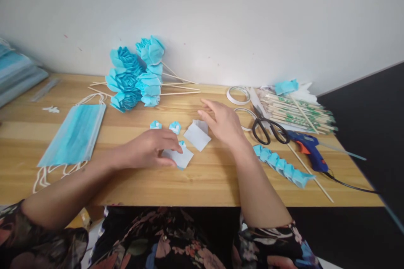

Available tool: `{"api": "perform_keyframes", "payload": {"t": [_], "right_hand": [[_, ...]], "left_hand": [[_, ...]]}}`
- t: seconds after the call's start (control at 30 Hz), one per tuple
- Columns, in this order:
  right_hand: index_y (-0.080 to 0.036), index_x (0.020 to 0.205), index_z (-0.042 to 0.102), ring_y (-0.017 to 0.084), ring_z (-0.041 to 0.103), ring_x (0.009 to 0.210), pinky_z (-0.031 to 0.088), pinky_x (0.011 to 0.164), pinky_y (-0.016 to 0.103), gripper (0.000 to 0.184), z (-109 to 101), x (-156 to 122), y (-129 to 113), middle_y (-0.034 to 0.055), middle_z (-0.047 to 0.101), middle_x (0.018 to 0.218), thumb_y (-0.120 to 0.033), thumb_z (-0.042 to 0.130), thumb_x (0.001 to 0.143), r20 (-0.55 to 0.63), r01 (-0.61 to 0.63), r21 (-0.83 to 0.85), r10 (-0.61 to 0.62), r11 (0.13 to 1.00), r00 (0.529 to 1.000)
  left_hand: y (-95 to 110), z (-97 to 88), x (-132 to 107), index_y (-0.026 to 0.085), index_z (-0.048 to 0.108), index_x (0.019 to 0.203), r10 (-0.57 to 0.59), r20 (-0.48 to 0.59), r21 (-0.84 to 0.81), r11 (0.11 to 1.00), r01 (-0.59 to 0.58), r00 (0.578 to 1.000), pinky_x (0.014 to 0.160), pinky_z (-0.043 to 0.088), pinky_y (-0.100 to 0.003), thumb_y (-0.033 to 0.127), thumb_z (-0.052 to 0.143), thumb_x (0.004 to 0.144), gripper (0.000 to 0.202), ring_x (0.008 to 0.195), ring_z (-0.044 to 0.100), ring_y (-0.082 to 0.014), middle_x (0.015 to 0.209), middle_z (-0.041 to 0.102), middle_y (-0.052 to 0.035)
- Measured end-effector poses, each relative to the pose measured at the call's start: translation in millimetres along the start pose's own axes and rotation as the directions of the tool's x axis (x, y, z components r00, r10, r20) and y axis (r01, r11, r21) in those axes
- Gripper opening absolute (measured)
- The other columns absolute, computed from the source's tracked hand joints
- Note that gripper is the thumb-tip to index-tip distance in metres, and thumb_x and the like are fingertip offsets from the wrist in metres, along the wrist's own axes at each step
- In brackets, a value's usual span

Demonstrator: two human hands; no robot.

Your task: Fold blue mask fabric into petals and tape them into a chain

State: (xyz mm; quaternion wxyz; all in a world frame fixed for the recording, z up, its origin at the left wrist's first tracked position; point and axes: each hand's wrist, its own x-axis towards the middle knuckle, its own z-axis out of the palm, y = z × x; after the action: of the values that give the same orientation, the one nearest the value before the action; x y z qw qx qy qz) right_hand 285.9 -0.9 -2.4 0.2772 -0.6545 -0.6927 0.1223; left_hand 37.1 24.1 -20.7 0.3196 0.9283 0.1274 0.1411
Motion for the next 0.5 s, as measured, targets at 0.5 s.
{"api": "perform_keyframes", "payload": {"t": [0.5], "right_hand": [[-0.022,0.122,0.069,0.022,0.072,0.091,0.056,0.078,0.034,0.053,9,-11,-19,0.0086,0.077,0.101,-0.062,0.048,0.094,0.189,-0.025,0.577,-0.104,0.816,0.976]], "left_hand": [[6,-4.6,5,0.014,0.064,0.079,-0.492,-0.25,-0.615,0.746,0.256,0.834,0.053,0.035,-0.021,0.038,0.059,0.089,0.026,0.056,0.046,-0.008,0.064,0.057,0.0017]]}}
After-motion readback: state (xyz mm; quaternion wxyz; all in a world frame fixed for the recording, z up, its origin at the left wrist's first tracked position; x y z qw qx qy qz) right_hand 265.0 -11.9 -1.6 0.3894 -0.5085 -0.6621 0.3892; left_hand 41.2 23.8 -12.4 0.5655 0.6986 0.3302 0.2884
